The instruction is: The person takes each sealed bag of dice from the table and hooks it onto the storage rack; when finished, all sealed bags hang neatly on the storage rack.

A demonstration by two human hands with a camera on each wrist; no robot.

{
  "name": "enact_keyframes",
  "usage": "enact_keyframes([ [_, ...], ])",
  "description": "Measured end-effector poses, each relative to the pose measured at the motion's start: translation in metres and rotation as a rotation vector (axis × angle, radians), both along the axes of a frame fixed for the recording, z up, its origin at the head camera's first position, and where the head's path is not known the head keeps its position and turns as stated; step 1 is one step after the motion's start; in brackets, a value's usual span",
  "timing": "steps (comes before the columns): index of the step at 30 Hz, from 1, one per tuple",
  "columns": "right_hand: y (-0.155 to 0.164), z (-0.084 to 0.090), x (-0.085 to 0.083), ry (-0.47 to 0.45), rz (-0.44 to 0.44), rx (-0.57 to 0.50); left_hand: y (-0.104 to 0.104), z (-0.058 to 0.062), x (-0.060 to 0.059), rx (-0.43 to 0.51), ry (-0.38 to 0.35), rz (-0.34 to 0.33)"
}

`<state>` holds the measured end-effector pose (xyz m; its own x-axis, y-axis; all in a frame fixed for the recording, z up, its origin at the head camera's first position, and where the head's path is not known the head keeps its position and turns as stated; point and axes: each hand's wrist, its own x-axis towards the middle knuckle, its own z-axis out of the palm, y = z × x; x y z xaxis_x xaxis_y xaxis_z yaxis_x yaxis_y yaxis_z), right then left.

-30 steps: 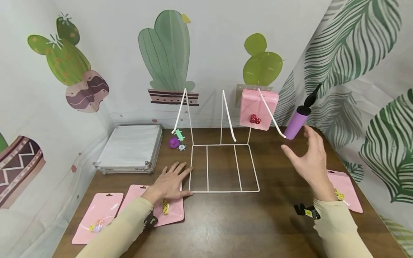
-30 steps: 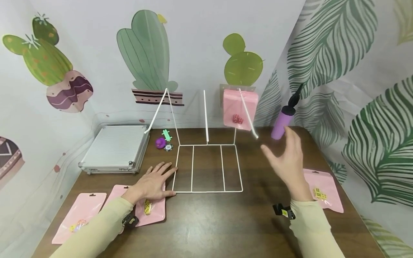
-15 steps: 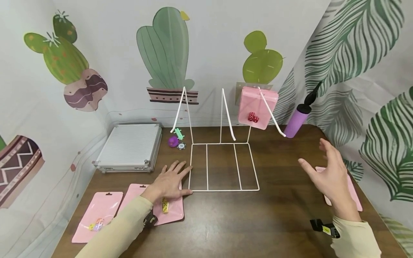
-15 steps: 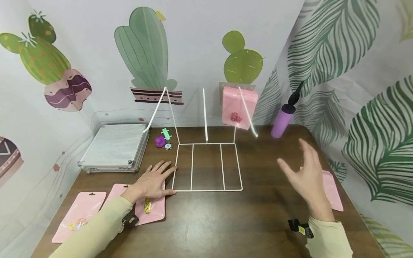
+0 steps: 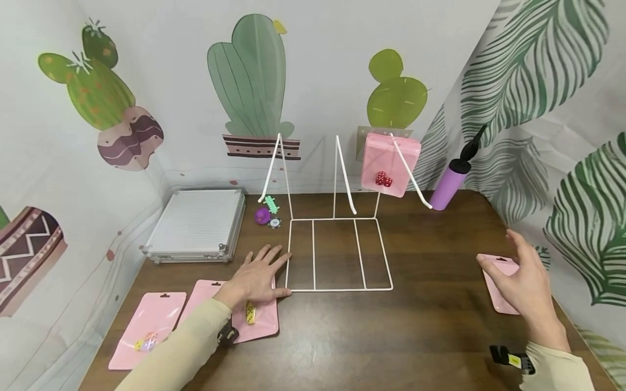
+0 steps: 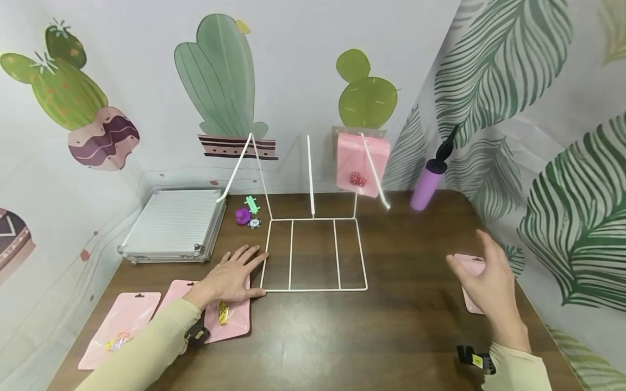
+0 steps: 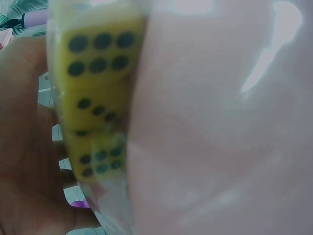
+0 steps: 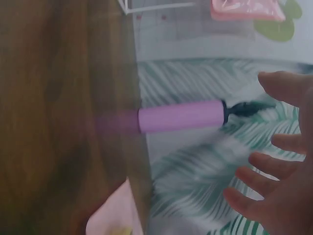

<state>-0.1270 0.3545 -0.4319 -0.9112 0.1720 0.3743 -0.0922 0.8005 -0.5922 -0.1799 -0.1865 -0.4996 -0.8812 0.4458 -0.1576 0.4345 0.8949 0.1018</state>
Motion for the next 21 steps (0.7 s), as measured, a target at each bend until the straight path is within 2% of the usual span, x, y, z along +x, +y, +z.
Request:
enact_keyframes([
  [7,0.025,-0.015,0.003,-0.090,0.052,0.069,0.000,-0.002,0.002,0.009,0.012,0.005],
  [11,0.035,-0.022,0.007,-0.125,0.076,0.069,0.000,-0.002,0.003,0.005,0.016,0.002],
  [21,0.056,-0.040,0.008,-0.192,0.061,0.106,0.001,0.000,0.002,-0.003,0.013,0.005],
])
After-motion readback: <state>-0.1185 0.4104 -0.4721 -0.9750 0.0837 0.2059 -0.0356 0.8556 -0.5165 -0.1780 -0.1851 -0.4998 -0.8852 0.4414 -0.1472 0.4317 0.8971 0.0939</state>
